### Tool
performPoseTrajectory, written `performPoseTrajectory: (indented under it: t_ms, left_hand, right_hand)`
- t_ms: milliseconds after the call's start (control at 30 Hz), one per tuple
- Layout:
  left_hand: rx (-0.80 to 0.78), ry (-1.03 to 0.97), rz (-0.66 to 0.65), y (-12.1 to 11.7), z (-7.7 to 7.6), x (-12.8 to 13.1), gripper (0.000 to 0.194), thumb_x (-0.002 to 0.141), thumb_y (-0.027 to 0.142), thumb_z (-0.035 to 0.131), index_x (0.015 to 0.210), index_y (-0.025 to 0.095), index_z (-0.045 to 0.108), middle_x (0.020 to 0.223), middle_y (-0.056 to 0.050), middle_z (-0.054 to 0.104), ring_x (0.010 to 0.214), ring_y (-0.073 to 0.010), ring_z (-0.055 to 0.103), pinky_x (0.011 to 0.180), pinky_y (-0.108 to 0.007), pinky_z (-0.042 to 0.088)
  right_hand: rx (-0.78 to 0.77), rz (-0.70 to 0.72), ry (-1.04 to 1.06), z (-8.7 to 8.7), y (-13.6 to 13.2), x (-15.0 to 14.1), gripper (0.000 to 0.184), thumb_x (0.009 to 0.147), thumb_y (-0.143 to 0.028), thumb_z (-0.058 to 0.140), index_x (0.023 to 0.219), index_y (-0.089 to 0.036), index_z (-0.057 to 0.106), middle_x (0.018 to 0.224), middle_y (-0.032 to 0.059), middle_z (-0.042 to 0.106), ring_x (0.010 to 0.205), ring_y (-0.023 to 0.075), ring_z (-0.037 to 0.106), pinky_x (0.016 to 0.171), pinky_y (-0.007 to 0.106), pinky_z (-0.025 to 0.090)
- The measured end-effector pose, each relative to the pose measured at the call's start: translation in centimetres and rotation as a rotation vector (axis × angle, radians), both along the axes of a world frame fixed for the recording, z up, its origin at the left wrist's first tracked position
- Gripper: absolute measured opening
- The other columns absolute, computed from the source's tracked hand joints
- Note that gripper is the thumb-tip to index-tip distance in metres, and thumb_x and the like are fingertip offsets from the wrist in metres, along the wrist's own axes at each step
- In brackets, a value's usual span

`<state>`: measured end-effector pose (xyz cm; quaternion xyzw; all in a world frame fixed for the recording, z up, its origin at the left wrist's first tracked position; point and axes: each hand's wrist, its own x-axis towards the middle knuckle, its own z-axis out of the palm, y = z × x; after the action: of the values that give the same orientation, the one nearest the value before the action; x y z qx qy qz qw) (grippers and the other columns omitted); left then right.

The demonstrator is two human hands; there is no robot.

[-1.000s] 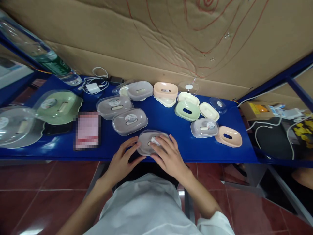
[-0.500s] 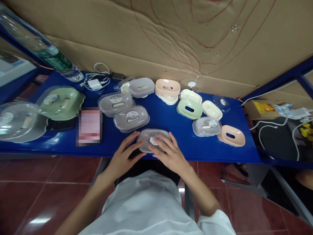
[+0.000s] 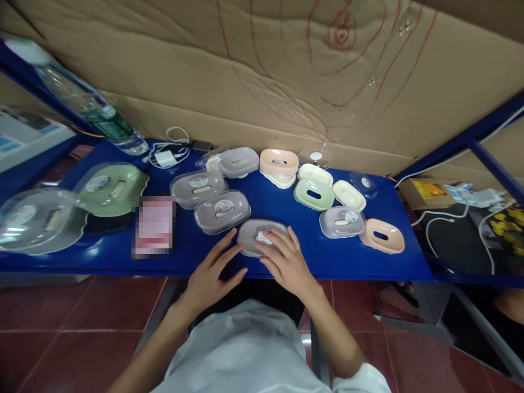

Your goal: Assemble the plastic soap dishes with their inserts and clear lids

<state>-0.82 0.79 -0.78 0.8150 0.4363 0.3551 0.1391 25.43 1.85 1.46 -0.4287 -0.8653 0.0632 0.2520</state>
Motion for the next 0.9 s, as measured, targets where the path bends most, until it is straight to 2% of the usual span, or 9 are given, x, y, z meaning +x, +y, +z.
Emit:
performPoseTrajectory:
  t_ms: [167,267,367,467,567,667,767,900]
  left_hand:
    - [0.007,0.015,0.007,-0.1,-0.1,0.1,0.054,0.106,0.031,0.064,0.158,0.027,0.051,0.156,-0.013,0.063,0.142,-0.027,0.065,0.112,-0.043,0.063]
    - [0.048,0.017,0.006,0.0,-0.3,0.3,0.045,0.105,0.03,0.064,0.15,0.026,0.058,0.143,-0.011,0.071,0.13,-0.0256,0.072,0.106,-0.041,0.065]
    - [0.078,0.007,0.017,0.0,-0.4,0.5,0.037,0.105,0.028,0.064,0.142,0.025,0.063,0.135,-0.01,0.074,0.122,-0.0252,0.075,0.103,-0.041,0.067]
    - [0.082,-0.012,0.031,0.0,-0.5,0.6,0.033,0.105,0.027,0.063,0.138,0.025,0.066,0.134,-0.01,0.075,0.121,-0.0252,0.075,0.103,-0.042,0.067]
    - [0.077,-0.036,0.042,-0.1,-0.6,0.6,0.03,0.106,0.027,0.063,0.135,0.025,0.068,0.133,-0.01,0.075,0.12,-0.0248,0.076,0.104,-0.042,0.067]
    - [0.078,-0.043,0.057,-0.1,-0.8,0.6,0.025,0.106,0.025,0.062,0.13,0.024,0.07,0.132,-0.01,0.076,0.119,-0.0244,0.076,0.103,-0.042,0.067]
    - [0.079,-0.046,0.072,-0.1,-1.0,0.6,0.022,0.107,0.023,0.061,0.125,0.024,0.073,0.131,-0.009,0.077,0.12,-0.0243,0.076,0.104,-0.042,0.067]
    - [0.077,-0.054,0.08,-0.1,-1.2,0.7,0.02,0.106,0.021,0.061,0.121,0.023,0.075,0.131,-0.009,0.077,0.119,-0.0245,0.077,0.105,-0.043,0.067]
  right_hand:
    - [0.055,-0.307,-0.049,1.9,3.8,0.2,0.037,0.11,-0.024,0.052,0.144,-0.024,0.066,0.156,0.0095,0.066,0.152,0.0323,0.054,0.131,0.063,0.029]
    - [0.068,-0.369,-0.046,4.0,6.4,-0.4,0.032,0.11,-0.03,0.052,0.133,-0.021,0.072,0.15,0.0116,0.069,0.146,0.0344,0.057,0.126,0.059,0.036]
    - [-0.051,-0.385,-0.153,6.2,9.5,-1.6,0.037,0.113,-0.034,0.043,0.131,-0.022,0.074,0.146,0.0115,0.072,0.139,0.0305,0.063,0.119,0.048,0.044]
    - [-0.194,-0.437,-0.316,7.5,13.4,-2.5,0.041,0.113,-0.031,0.041,0.126,-0.021,0.077,0.131,0.0139,0.079,0.126,0.0304,0.07,0.107,0.042,0.05]
    - [-0.269,-0.499,-0.39,7.9,17.7,-2.8,0.04,0.112,-0.034,0.045,0.12,-0.019,0.081,0.118,0.0176,0.082,0.113,0.0319,0.075,0.096,0.039,0.054]
    - [-0.328,-0.559,-0.455,7.7,20.9,-2.5,0.037,0.11,-0.039,0.053,0.114,-0.019,0.084,0.118,0.0189,0.081,0.11,0.0314,0.077,0.092,0.038,0.054]
    - [-0.362,-0.542,-0.497,7.4,22.4,-2.2,0.028,0.104,-0.04,0.065,0.11,-0.023,0.086,0.12,0.0149,0.082,0.112,0.0298,0.076,0.093,0.036,0.054]
    - [-0.376,-0.434,-0.506,7.4,22.4,-1.8,0.02,0.101,-0.041,0.072,0.112,-0.031,0.085,0.127,0.005,0.081,0.119,0.0253,0.073,0.09,0.03,0.052]
